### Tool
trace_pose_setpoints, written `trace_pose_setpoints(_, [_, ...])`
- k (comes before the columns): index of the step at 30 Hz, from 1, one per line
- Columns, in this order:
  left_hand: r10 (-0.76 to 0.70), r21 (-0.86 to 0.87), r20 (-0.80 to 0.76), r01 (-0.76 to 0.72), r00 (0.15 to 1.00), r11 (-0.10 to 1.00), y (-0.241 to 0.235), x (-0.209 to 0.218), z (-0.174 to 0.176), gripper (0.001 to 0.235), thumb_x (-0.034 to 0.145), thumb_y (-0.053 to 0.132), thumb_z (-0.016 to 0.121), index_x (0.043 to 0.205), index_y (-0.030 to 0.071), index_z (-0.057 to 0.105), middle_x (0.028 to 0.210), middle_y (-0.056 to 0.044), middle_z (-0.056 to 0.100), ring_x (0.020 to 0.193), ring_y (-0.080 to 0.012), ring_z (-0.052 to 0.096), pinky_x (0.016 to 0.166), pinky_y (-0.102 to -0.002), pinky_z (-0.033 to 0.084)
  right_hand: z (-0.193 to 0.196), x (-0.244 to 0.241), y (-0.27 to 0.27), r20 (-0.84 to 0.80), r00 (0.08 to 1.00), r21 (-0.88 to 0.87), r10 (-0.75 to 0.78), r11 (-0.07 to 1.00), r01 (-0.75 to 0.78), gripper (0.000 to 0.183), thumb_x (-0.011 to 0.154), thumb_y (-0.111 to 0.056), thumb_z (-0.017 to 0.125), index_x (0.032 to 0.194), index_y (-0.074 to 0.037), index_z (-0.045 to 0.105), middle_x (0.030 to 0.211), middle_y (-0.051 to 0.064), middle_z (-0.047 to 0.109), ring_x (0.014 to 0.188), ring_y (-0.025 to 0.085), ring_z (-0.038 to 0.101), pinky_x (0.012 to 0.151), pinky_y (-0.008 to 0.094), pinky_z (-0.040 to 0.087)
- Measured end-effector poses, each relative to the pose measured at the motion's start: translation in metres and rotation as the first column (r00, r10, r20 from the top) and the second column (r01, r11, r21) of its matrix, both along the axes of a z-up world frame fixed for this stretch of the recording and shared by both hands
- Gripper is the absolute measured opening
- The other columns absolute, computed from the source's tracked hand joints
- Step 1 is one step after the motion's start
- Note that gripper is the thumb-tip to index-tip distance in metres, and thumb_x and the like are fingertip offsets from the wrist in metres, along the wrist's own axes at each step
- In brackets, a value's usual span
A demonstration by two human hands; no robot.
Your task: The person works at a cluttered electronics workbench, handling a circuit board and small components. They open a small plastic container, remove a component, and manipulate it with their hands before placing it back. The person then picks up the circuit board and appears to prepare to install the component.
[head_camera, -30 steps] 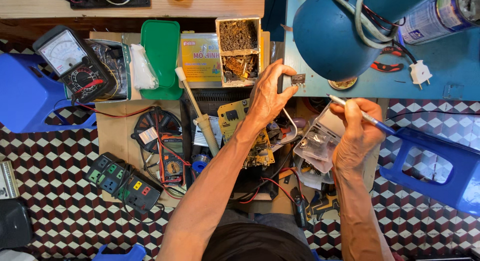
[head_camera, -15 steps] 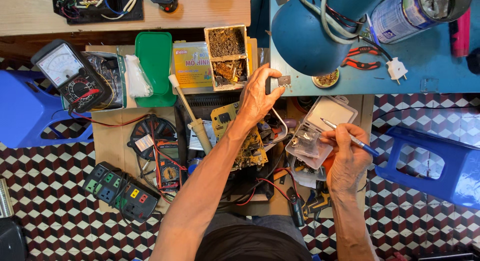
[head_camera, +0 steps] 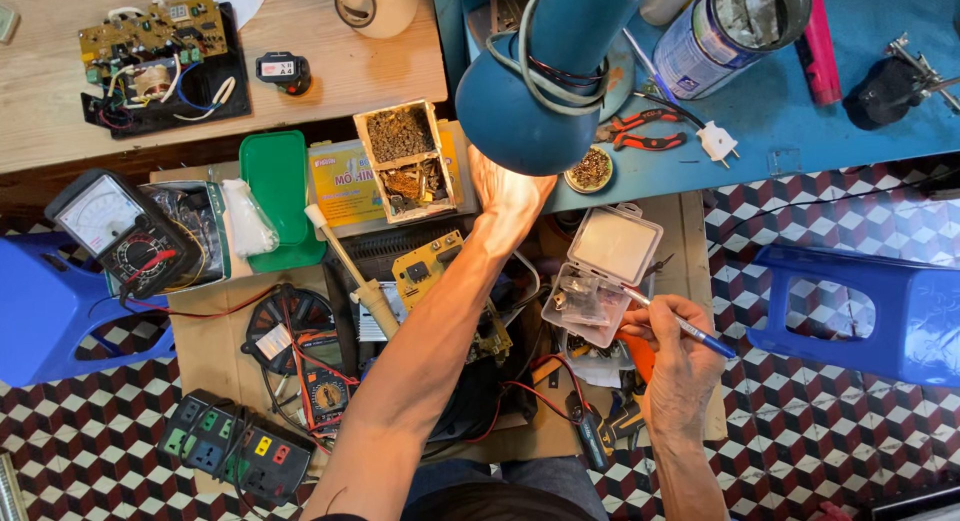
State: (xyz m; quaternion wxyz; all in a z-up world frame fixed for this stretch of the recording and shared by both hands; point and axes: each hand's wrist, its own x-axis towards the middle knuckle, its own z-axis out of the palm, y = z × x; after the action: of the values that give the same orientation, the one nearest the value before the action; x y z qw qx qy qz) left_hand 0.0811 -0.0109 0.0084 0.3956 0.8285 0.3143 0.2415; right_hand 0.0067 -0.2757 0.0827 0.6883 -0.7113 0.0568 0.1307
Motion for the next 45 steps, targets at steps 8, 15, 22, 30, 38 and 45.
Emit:
trace_pose_setpoints(8, [-0.044,-0.128,0.066,0.052,0.997,0.990,0.015,-0.010,0.019,0.031,0.086,0.026,0.077,0.109,0.006,0.069,0.103,-0.012,0.077,0.090,-0.0267,0.073,0.073,-0.040,0.056,0.007,0.006,0.013,0.032,0.999,0.052,0.019,0.998,-0.020,0.027,0.100,-0.014,0.070,0.113,0.007,0.062,0.096,0.015,0.071,0.086,0.019,0.072,0.080,0.028,0.062])
trace_pose_setpoints(15, [-0.200,-0.738,0.114,0.218,0.973,0.639,-0.028,-0.119,0.063,0.022,0.091,0.014,0.074,0.108,0.002,0.066,0.098,-0.010,0.079,0.077,-0.0164,0.076,0.057,-0.029,0.058,0.029,0.035,0.062,0.030,0.995,0.285,0.092,0.954,-0.097,0.033,0.103,-0.026,0.066,0.112,0.005,0.058,0.105,0.015,0.069,0.096,0.021,0.074,0.087,0.037,0.068])
trace_pose_setpoints(22, [-0.141,-0.787,0.366,0.387,0.920,0.481,-0.040,-0.159,0.071,0.020,0.096,0.012,0.073,0.113,0.005,0.066,0.103,-0.007,0.076,0.094,-0.0105,0.073,0.083,-0.023,0.062,0.038,0.027,0.088,-0.036,0.953,0.230,0.300,0.931,-0.284,0.038,0.105,-0.032,0.057,0.111,0.005,0.057,0.102,0.020,0.070,0.087,0.030,0.078,0.077,0.041,0.069])
trace_pose_setpoints(30, [-0.182,-0.762,0.332,0.377,0.926,0.527,-0.031,-0.170,0.071,0.018,0.096,0.014,0.072,0.112,0.006,0.069,0.100,-0.004,0.076,0.090,-0.0086,0.072,0.079,-0.023,0.062,0.035,0.017,0.094,-0.026,0.934,0.148,0.357,0.925,-0.349,0.036,0.105,-0.030,0.058,0.109,0.006,0.059,0.103,0.021,0.070,0.087,0.028,0.077,0.075,0.037,0.069])
trace_pose_setpoints(38, [-0.174,-0.741,0.360,0.395,0.916,0.543,-0.021,-0.176,0.071,0.015,0.096,0.013,0.073,0.109,0.006,0.071,0.095,-0.003,0.075,0.084,-0.0072,0.070,0.075,-0.022,0.060,0.032,0.014,0.105,-0.077,0.935,0.146,0.346,0.932,-0.333,0.026,0.103,-0.022,0.063,0.105,0.004,0.064,0.100,0.016,0.072,0.084,0.021,0.075,0.075,0.032,0.066])
trace_pose_setpoints(45, [-0.108,-0.766,0.375,0.374,0.921,0.523,-0.018,-0.184,0.080,0.012,0.096,0.009,0.073,0.105,0.003,0.070,0.095,-0.005,0.077,0.088,-0.0089,0.072,0.078,-0.024,0.060,0.015,-0.003,0.114,-0.067,0.945,0.147,0.321,0.940,-0.309,0.022,0.101,-0.021,0.068,0.103,0.001,0.068,0.092,0.010,0.072,0.075,0.013,0.068,0.069,0.026,0.057])
